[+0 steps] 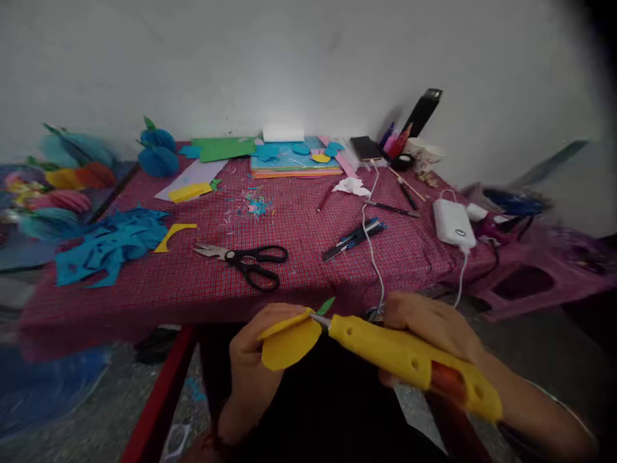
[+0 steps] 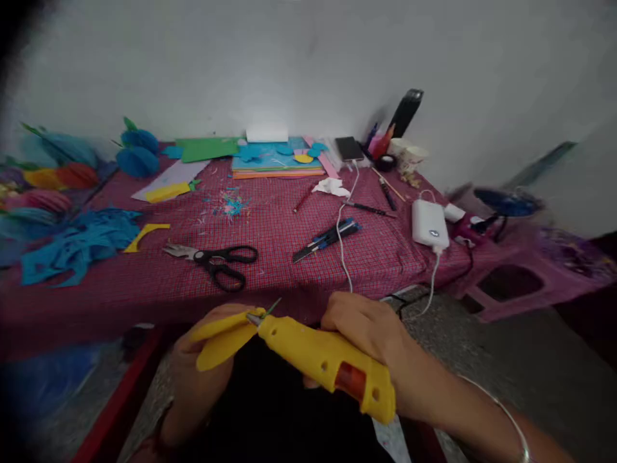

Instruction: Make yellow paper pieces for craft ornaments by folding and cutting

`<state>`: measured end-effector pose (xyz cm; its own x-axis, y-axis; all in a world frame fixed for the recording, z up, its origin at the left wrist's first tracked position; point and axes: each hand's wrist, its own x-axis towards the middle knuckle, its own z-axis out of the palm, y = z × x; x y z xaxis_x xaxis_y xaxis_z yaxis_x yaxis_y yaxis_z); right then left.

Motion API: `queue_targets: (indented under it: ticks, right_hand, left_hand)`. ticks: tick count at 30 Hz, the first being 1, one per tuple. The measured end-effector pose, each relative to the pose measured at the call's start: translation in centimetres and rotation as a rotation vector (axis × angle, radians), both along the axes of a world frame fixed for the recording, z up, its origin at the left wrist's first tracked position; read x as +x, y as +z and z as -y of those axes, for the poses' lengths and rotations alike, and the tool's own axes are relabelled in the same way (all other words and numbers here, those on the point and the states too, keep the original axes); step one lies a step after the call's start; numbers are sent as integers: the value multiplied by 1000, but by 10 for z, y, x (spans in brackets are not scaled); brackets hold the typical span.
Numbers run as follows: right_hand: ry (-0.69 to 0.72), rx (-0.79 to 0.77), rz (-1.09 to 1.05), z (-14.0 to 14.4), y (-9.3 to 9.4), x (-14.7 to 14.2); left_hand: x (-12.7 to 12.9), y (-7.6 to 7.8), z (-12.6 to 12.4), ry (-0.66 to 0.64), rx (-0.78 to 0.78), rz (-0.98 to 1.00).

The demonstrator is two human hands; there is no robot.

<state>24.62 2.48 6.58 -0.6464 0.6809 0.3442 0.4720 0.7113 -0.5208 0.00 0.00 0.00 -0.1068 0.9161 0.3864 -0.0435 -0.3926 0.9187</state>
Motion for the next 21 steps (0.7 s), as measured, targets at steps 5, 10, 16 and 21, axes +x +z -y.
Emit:
queue_targets:
  ticks: [5, 10, 16, 21]
  right_hand:
    - [18, 0, 17, -5, 1, -5]
    - [27, -63, 59, -2, 3, -4]
    - [58, -75, 67, -3, 3, -2]
    - [84, -70, 92, -4, 6, -11]
  left_hand:
    - [4, 7, 3, -29, -18, 25]
    - [1, 5, 1, -41, 82, 67]
    - [-1, 1, 1, -23, 83, 21]
    - [0, 3, 2, -58, 76, 5]
